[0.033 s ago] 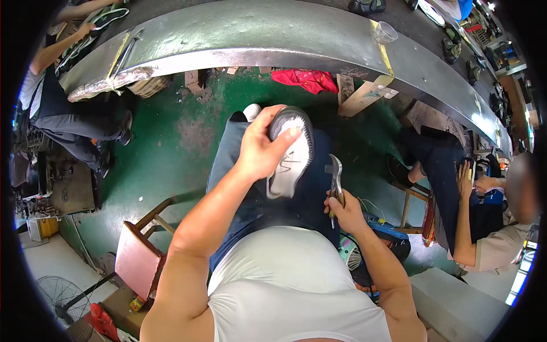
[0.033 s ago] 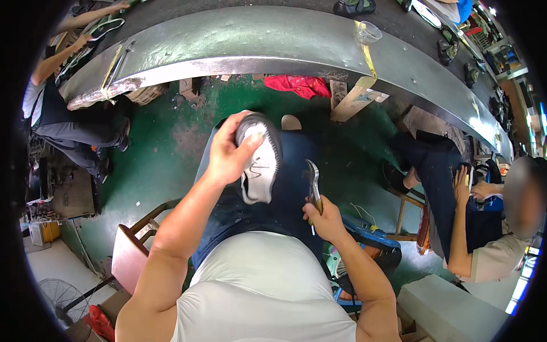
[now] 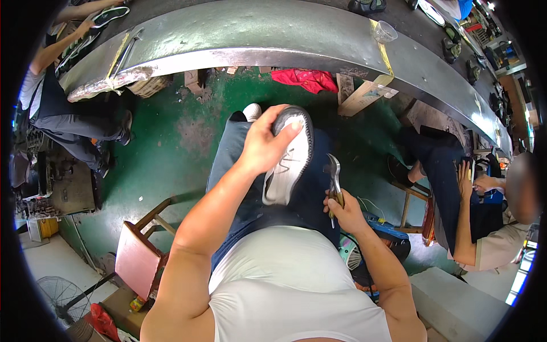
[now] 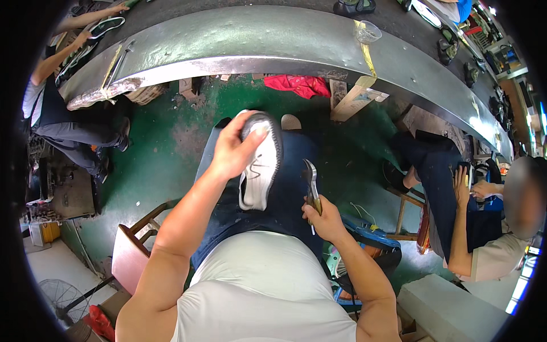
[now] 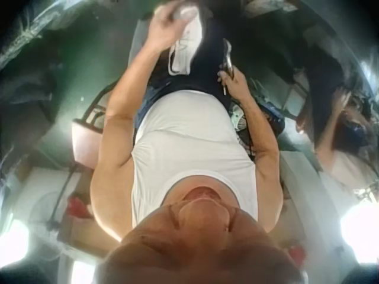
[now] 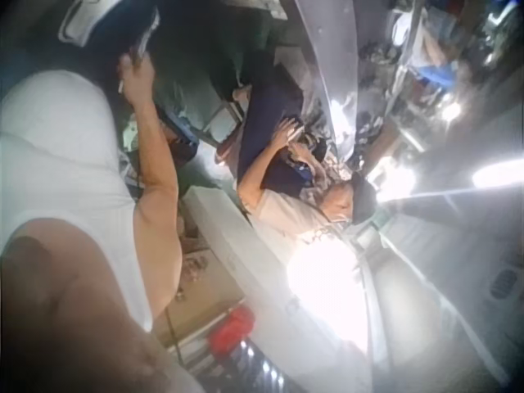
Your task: Pulling and adjusting shoe materials on a last using pliers at a manufacturing workbench.
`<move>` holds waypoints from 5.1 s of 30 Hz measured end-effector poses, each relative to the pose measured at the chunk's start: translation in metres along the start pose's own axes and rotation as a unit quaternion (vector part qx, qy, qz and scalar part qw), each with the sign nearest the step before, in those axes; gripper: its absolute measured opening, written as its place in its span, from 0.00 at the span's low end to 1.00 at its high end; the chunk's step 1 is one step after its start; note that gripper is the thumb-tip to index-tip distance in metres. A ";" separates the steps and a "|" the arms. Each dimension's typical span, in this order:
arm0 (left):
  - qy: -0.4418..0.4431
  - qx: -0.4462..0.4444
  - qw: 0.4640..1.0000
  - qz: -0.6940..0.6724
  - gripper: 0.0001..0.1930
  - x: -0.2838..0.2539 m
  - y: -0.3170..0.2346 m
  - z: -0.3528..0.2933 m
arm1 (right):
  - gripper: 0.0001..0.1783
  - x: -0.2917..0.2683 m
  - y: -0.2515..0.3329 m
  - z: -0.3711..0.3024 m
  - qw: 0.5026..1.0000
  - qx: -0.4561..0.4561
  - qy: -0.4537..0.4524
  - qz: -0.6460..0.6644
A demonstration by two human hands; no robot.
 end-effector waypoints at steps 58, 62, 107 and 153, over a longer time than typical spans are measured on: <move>0.171 -0.027 0.908 0.382 0.33 0.034 0.121 -0.051 | 0.15 0.039 -0.035 0.031 0.913 0.223 0.162 0.300; 0.143 -0.056 0.886 0.437 0.29 0.036 0.114 -0.051 | 0.18 -0.004 0.003 0.027 0.967 0.210 0.107 0.101; 0.109 -0.133 0.948 -0.268 0.36 -0.001 0.052 -0.092 | 0.24 0.005 -0.033 0.000 0.995 0.069 0.025 0.063; 0.071 -0.202 0.870 -0.444 0.41 0.036 -0.097 0.168 | 0.24 -0.349 0.233 0.191 0.712 -0.033 -0.416 -0.564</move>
Point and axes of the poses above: each hand's wrist, its own z-axis towards the middle knuckle, its own x-axis out of the palm, y = z × x, the point moved 9 cm from there along z, towards the middle knuckle, and after that the axes turned 4 degrees about -x, right-handed, at the moved point
